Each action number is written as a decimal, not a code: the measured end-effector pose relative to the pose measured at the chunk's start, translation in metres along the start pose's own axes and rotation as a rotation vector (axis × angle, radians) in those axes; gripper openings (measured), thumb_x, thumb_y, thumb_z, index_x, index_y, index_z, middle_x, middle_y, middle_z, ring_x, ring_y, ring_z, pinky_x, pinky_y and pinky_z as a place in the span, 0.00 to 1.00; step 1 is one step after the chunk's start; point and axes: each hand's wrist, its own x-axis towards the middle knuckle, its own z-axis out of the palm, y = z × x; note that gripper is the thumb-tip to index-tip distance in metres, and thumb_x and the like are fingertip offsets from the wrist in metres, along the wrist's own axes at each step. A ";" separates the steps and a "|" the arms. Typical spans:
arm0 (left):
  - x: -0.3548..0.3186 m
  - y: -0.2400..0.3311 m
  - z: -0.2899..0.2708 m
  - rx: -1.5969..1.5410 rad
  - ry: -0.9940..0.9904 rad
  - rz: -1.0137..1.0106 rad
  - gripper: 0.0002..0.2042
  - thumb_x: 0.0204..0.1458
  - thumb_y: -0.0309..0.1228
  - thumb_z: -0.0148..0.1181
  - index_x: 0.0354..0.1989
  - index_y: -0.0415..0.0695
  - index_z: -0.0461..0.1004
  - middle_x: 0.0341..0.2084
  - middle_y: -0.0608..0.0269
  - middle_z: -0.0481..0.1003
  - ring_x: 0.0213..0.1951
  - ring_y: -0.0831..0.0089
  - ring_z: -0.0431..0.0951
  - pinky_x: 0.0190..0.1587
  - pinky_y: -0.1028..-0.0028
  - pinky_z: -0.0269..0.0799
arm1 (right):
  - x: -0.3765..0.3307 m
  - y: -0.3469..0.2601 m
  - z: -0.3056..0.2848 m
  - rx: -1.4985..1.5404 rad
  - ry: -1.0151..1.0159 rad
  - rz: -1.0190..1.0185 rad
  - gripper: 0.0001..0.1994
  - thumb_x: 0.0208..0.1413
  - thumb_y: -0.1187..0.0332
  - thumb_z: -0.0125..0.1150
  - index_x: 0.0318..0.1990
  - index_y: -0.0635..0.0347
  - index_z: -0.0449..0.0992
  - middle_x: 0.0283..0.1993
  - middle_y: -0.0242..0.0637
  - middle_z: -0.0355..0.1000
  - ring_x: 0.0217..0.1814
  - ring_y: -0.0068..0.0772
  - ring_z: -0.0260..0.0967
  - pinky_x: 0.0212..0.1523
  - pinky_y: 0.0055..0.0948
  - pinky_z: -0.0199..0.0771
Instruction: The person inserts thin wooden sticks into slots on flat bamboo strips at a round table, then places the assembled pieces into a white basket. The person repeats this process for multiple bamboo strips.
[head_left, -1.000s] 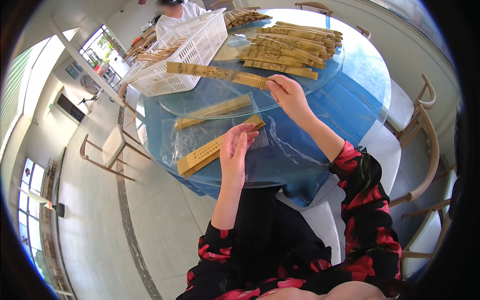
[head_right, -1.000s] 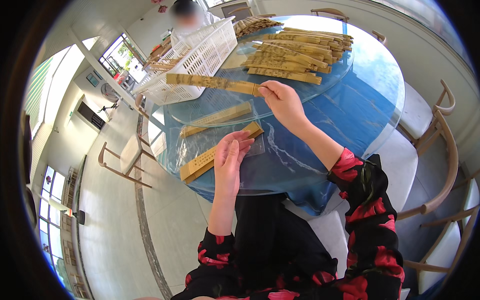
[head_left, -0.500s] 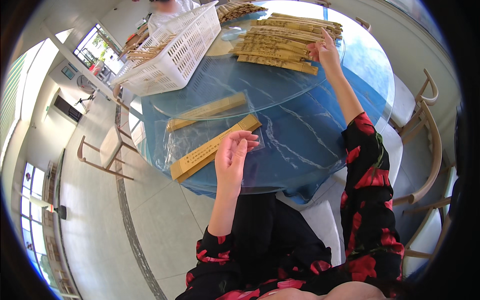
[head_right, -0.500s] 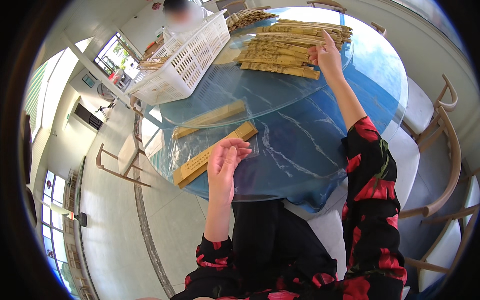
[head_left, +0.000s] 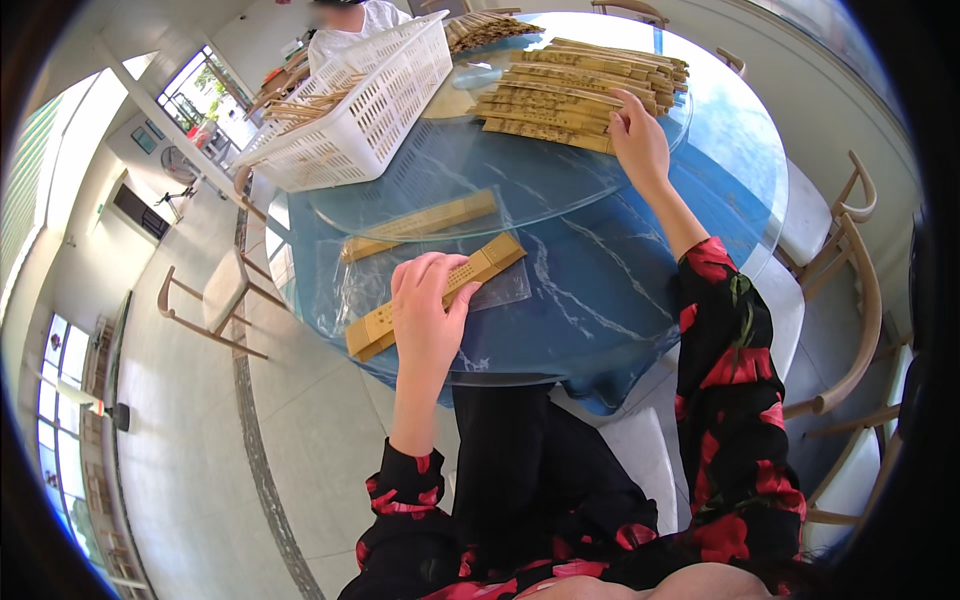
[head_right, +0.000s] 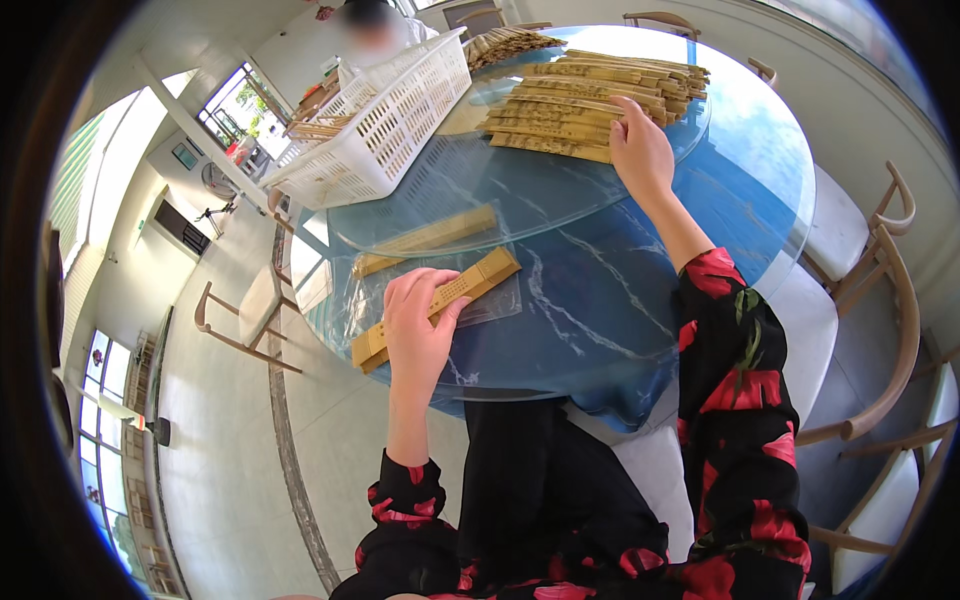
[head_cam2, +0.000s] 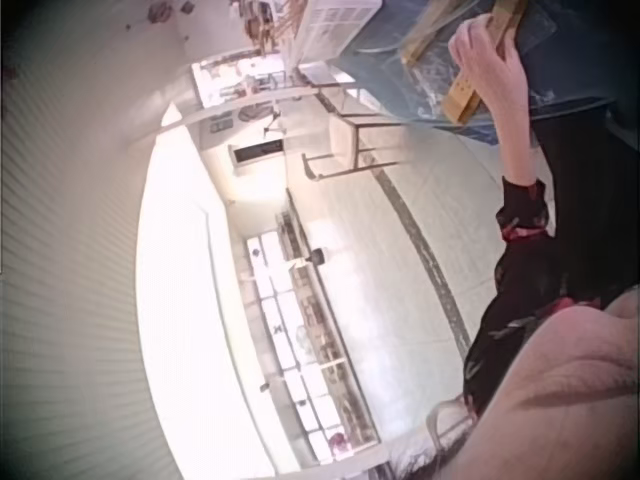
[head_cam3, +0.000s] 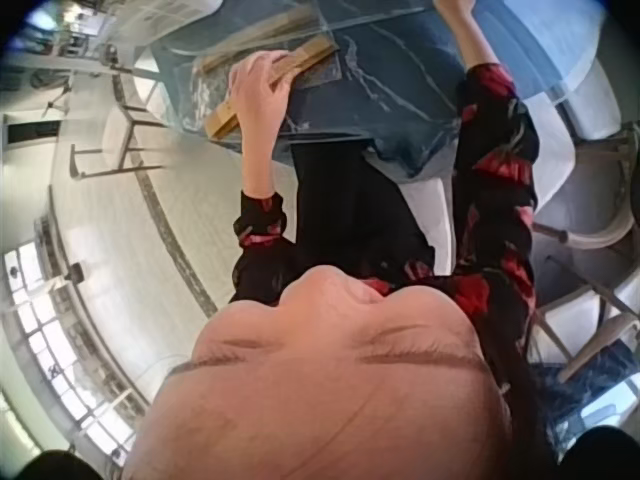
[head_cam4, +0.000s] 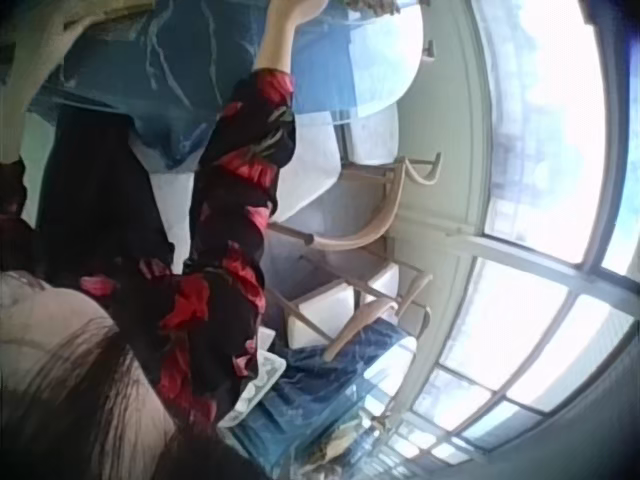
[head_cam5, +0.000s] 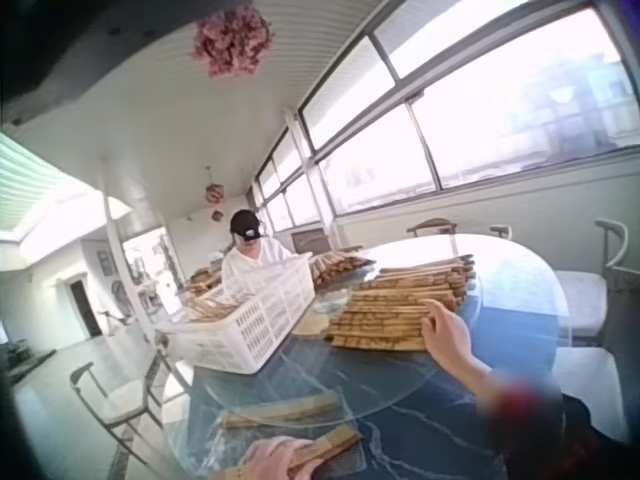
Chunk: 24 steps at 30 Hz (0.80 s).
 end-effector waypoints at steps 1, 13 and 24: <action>-0.002 -0.012 -0.005 0.033 -0.007 -0.030 0.13 0.45 0.28 0.71 0.40 0.44 0.79 0.40 0.62 0.77 0.47 0.58 0.73 0.51 0.63 0.68 | 0.000 -0.002 0.002 0.021 -0.002 -0.029 0.18 0.62 0.68 0.53 0.60 0.47 0.72 0.37 0.39 0.77 0.40 0.45 0.74 0.40 0.44 0.72; -0.017 -0.024 -0.002 0.047 -0.033 -0.111 0.15 0.45 0.28 0.71 0.42 0.42 0.79 0.40 0.60 0.78 0.47 0.58 0.73 0.53 0.63 0.68 | -0.008 -0.001 0.011 0.089 0.013 -0.137 0.16 0.63 0.69 0.54 0.57 0.49 0.76 0.28 0.36 0.73 0.30 0.36 0.70 0.34 0.35 0.69; -0.016 -0.021 -0.006 0.062 0.040 -0.075 0.15 0.47 0.25 0.69 0.45 0.43 0.78 0.40 0.60 0.78 0.48 0.57 0.73 0.53 0.63 0.68 | -0.009 -0.003 0.008 0.117 -0.011 -0.129 0.15 0.62 0.69 0.54 0.55 0.50 0.77 0.27 0.36 0.73 0.29 0.36 0.71 0.33 0.34 0.68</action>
